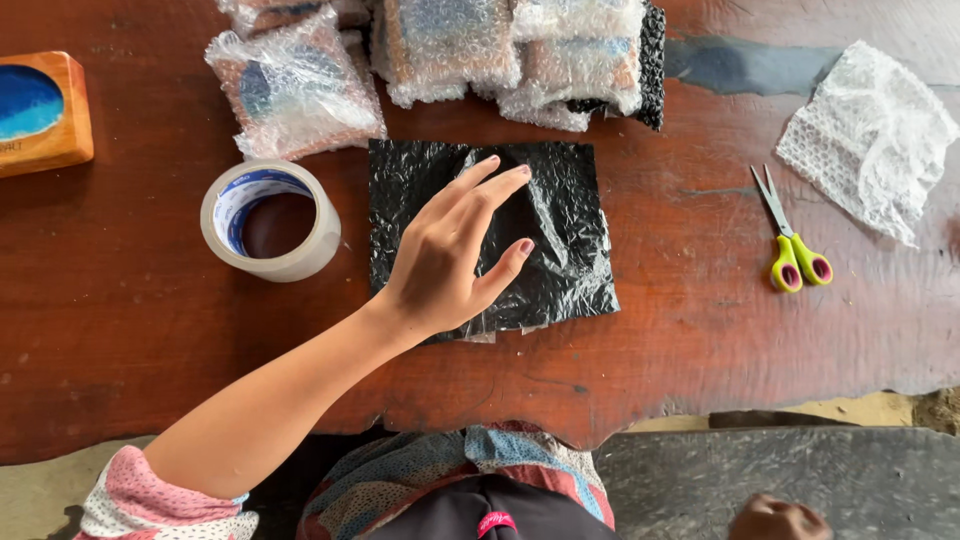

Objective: The person wraps a wooden object in black bubble wrap, secures it with tape, and cuts the tape with scissors.

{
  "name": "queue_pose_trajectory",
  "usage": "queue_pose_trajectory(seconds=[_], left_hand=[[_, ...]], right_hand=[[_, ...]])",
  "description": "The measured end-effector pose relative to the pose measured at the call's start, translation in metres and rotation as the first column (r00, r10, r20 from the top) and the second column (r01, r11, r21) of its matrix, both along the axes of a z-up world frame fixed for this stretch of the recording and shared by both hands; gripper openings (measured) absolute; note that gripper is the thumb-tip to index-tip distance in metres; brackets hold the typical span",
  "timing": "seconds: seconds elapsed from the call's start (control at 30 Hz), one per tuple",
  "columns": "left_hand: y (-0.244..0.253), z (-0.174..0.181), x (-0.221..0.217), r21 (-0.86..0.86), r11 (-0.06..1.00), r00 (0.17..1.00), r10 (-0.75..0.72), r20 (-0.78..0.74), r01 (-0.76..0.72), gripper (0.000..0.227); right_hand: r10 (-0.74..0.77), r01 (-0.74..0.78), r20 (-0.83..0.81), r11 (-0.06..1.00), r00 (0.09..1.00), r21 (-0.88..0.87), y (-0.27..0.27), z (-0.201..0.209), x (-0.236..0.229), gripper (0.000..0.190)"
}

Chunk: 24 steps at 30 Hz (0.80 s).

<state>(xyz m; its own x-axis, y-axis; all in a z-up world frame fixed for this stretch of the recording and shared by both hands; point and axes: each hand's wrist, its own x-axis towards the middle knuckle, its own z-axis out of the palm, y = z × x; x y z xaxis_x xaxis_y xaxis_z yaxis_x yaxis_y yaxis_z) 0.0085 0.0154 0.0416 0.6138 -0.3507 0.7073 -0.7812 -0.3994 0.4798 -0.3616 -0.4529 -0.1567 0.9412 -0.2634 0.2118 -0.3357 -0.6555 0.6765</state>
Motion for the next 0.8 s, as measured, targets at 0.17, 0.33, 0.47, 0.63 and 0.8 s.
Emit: queue_pose_trajectory(seconds=[0.17, 0.33, 0.47, 0.63, 0.8], left_hand=[[0.001, 0.004, -0.003, -0.016, 1.000, 0.999, -0.006, 0.038, 0.007, 0.039], [0.004, 0.004, -0.002, -0.016, 1.000, 0.999, 0.011, 0.041, -0.011, 0.039], [0.006, 0.009, -0.001, -0.025, 0.999, 0.999, 0.022, 0.031, -0.021, 0.037], [0.006, 0.010, -0.001, -0.008, 1.000, 0.999, 0.021, 0.045, -0.020, 0.035], [0.005, 0.019, -0.003, 0.002, 1.000, 0.995, -0.004, 0.096, 0.003, 0.026]], right_hand=[[-0.342, 0.248, 0.448, 0.934, 0.826, 0.256, -0.043, -0.158, -0.031, 0.012], [-0.467, 0.276, 0.341, 0.833, 0.816, 0.480, -0.047, -0.202, -0.048, 0.008], [-0.492, 0.356, 0.279, 0.835, 0.825, 0.419, -0.034, -0.192, -0.045, 0.008], [-0.478, 0.320, 0.340, 0.846, 0.810, 0.426, -0.011, -0.184, -0.034, 0.005], [-0.473, 0.254, 0.410, 0.838, 0.779, 0.484, -0.016, -0.200, -0.032, 0.006]])
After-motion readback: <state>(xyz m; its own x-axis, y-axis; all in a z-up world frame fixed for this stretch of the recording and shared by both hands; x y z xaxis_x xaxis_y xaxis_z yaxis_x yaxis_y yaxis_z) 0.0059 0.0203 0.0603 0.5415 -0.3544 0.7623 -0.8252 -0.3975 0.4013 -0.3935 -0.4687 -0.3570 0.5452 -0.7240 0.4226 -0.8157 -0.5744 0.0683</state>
